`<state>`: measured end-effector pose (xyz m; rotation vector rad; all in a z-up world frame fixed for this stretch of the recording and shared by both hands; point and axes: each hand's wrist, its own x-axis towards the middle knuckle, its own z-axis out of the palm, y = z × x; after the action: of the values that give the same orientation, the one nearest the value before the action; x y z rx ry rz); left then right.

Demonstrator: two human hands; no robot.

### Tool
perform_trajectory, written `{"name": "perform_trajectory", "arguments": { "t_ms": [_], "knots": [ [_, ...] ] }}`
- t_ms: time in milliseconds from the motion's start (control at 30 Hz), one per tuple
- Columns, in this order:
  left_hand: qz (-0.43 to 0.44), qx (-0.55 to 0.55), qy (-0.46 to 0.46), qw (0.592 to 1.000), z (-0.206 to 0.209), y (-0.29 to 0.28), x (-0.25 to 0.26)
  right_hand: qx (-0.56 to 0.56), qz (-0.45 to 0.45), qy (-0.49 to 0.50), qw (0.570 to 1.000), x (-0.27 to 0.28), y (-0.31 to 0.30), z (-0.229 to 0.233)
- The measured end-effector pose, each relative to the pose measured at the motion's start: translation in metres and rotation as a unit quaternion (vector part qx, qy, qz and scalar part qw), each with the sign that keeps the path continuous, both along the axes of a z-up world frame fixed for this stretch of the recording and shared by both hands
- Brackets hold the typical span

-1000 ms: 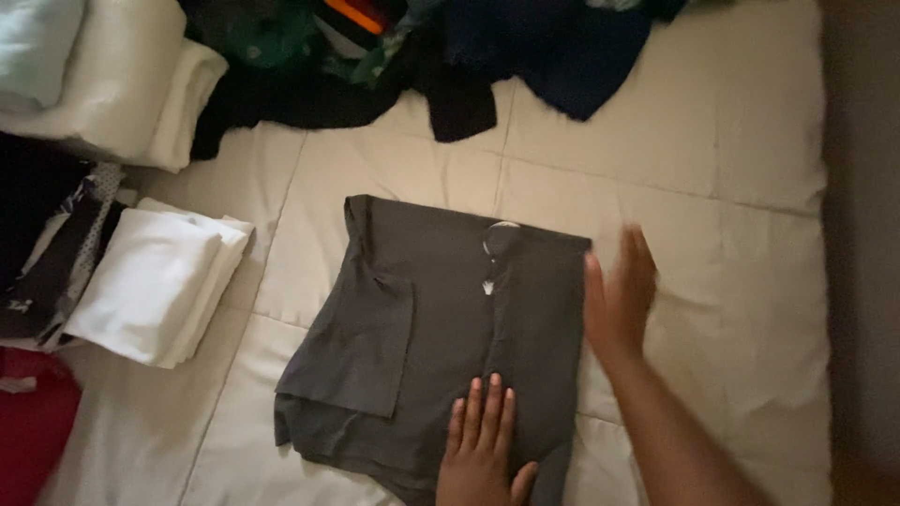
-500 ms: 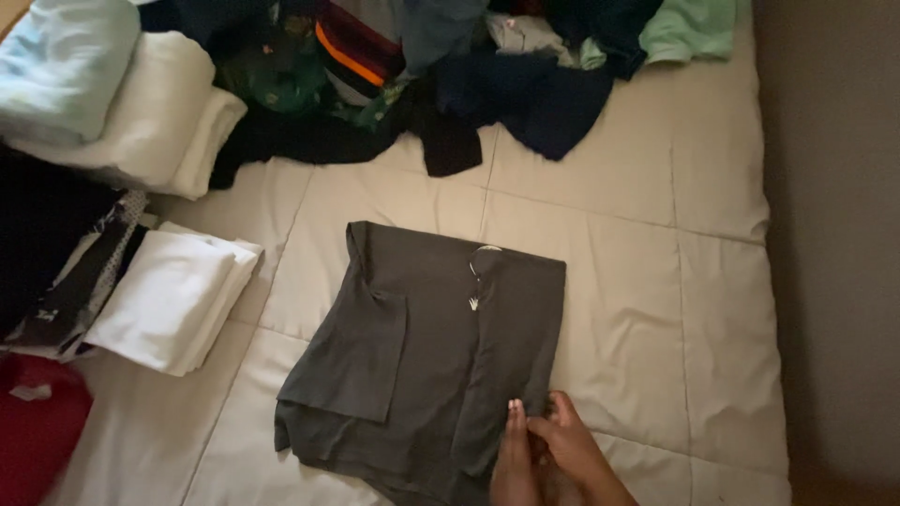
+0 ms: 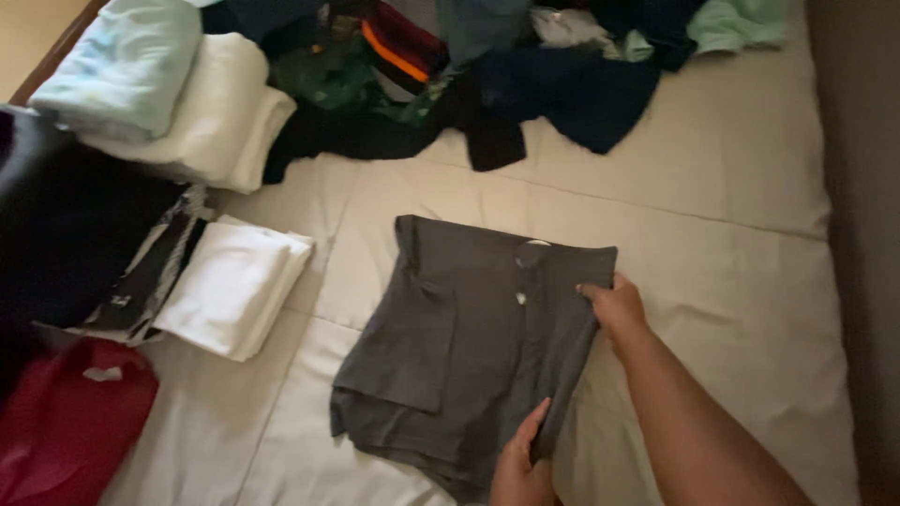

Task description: Folding various pieces of laundry, including undershirts and t-shirts, on a bed.

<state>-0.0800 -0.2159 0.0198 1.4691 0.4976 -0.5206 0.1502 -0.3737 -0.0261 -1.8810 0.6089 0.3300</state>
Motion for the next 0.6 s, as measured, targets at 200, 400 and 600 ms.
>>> {"name": "perform_trajectory", "arguments": {
  "t_ms": [200, 400, 600],
  "knots": [
    [0.009, -0.104, 0.069, 0.992, -0.025, 0.06, 0.006, -0.085, 0.004, 0.029, 0.996, 0.019, 0.095, 0.098],
    [0.047, -0.197, 0.106, 0.973, -0.042, 0.145, 0.008, -0.128, -0.012, -0.033, 0.991, 0.033, 0.179, 0.078],
    [0.109, -0.222, 0.099, 0.964, -0.03, 0.224, 0.018, -0.083, 0.001, -0.013, 0.996, 0.038, 0.261, 0.094]
  ]
}}
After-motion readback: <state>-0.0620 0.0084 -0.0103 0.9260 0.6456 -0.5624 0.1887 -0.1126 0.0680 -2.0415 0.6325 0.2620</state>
